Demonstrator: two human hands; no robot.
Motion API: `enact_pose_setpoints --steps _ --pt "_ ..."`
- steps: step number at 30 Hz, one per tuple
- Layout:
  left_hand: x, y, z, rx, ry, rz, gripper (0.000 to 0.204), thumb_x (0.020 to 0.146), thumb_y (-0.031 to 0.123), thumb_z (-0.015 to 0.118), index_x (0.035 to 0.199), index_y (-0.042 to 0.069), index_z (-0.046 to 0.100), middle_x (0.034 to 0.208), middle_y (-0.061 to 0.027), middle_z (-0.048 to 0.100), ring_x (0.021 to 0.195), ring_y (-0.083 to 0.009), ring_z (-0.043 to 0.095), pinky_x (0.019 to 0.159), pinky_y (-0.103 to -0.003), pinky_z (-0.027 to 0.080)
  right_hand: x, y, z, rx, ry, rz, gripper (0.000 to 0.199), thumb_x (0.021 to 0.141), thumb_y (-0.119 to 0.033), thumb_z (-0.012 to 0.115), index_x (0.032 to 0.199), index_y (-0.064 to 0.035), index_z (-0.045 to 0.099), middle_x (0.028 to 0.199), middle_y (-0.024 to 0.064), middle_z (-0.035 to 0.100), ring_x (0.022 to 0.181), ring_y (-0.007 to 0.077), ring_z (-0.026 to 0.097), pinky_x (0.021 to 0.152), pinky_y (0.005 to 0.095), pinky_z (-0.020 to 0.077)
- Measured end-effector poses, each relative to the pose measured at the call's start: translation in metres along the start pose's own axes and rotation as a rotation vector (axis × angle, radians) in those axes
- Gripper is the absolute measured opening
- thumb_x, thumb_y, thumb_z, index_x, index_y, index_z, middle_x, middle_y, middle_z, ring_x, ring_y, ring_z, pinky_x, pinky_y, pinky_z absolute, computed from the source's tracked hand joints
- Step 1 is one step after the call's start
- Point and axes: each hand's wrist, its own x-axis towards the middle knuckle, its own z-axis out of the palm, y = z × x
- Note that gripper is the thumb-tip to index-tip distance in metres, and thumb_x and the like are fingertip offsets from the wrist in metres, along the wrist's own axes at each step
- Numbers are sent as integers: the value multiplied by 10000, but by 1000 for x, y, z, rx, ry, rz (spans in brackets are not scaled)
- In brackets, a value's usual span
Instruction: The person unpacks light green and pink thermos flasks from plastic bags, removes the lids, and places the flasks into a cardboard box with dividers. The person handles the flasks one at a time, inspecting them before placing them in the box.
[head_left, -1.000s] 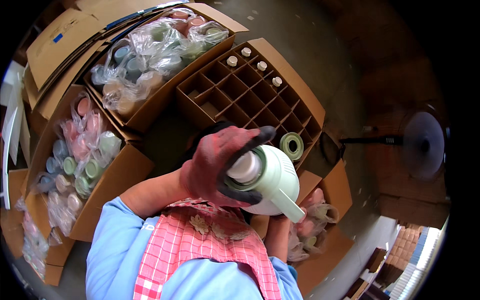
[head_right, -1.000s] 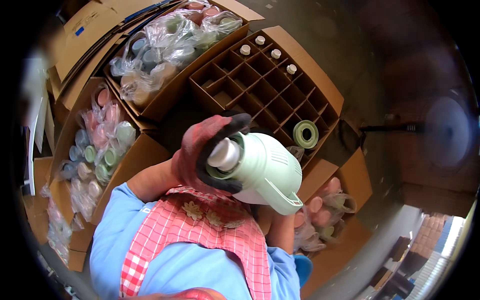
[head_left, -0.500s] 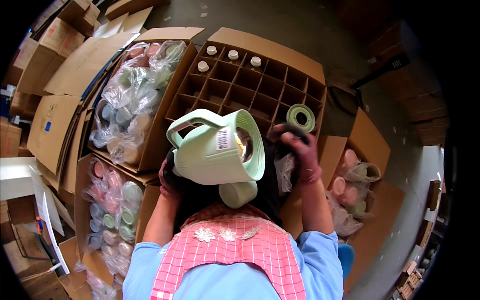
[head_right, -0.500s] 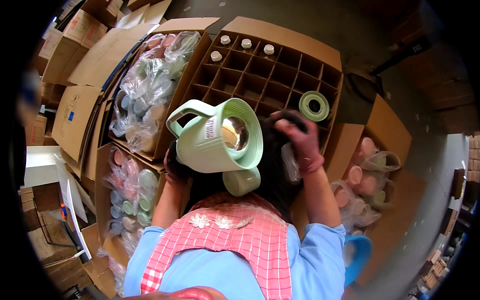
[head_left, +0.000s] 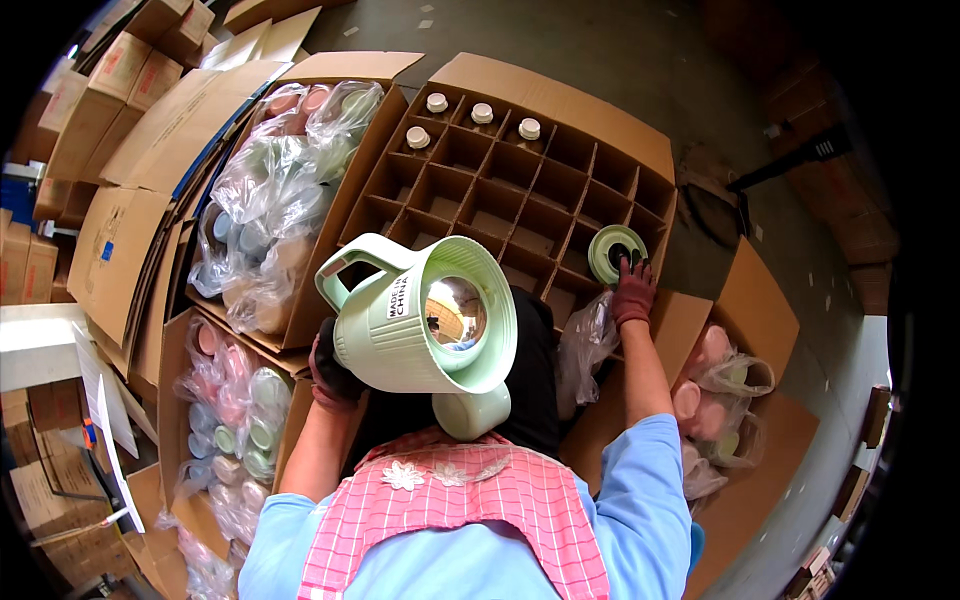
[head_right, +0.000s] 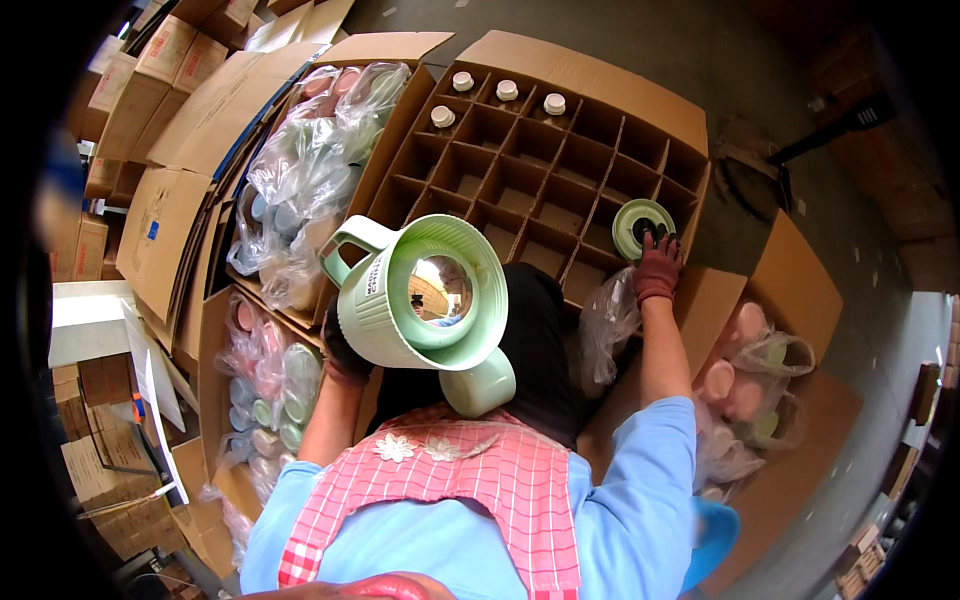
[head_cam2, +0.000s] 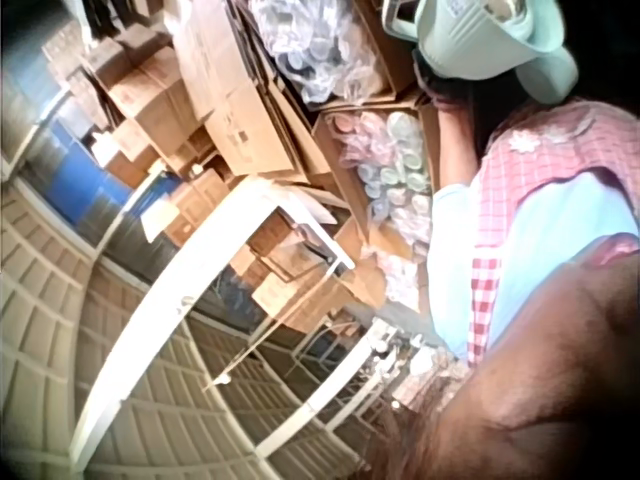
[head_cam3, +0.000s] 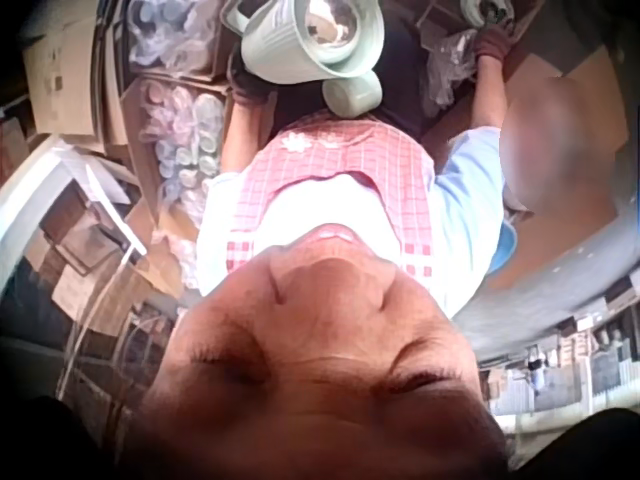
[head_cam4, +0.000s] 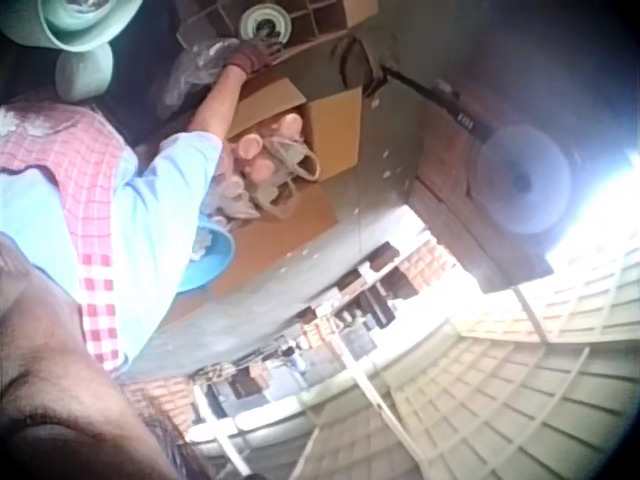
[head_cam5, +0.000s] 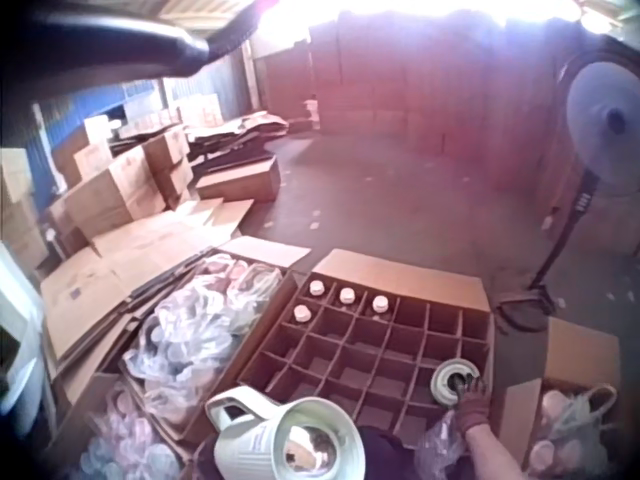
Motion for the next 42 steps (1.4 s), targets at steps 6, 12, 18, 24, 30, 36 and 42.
enact_pose_setpoints --steps 6,12,18,24,30,36,42 --pt "-1 2 -3 356 -154 272 213 780 68 637 981 25 579 875 -62 621 777 -159 585 691 -292 475 5 -6 -28 12 73 -87 554 714 -356 702 1184 -114 534 1263 164 514 1190 323 452 1001 469 322" --pt "-8 29 11 608 -209 532 172 838 44 558 1008 29 574 910 -40 595 798 -146 573 688 -274 473 -15 -32 -142 1876 21 22 452 739 -240 697 1100 -15 545 976 52 605 867 170 571 770 302 459" --pt "-4 18 15 -183 -151 -101 260 938 262 391 882 68 555 840 -38 581 778 -133 550 714 -269 445 -109 -99 -235 1684 180 -746 592 676 -357 770 1090 -26 508 1258 195 478 1177 311 456 967 383 363" --pt "-3 5 -1 -492 -255 -181 272 953 291 398 897 81 562 854 -35 597 797 -136 560 742 -287 447 -126 -118 -257 1428 315 -999 560 706 -345 763 1078 -60 456 1319 301 411 1238 471 387 1034 486 295" --pt "-3 15 1 -477 -236 -275 278 955 318 421 959 82 569 871 -27 612 803 -127 572 738 -277 464 -135 -120 -258 1346 366 -1006 568 710 -367 754 1062 -43 448 1293 305 438 1221 485 405 1034 503 295" --pt "3 -40 -40 71 -255 333 331 917 280 481 1121 25 541 1080 -106 599 982 -202 578 867 -336 458 -140 -114 -267 1228 269 -793 520 715 -327 739 1028 -17 462 1309 283 445 1099 355 538 887 382 436" --pt "-9 50 15 57 -381 737 763 777 364 672 1362 -1 345 1346 -201 413 1185 -284 476 998 -389 377 -127 -113 -277 2035 -210 -144 294 802 -278 669 923 -35 555 825 -17 527 754 70 461 696 215 389"
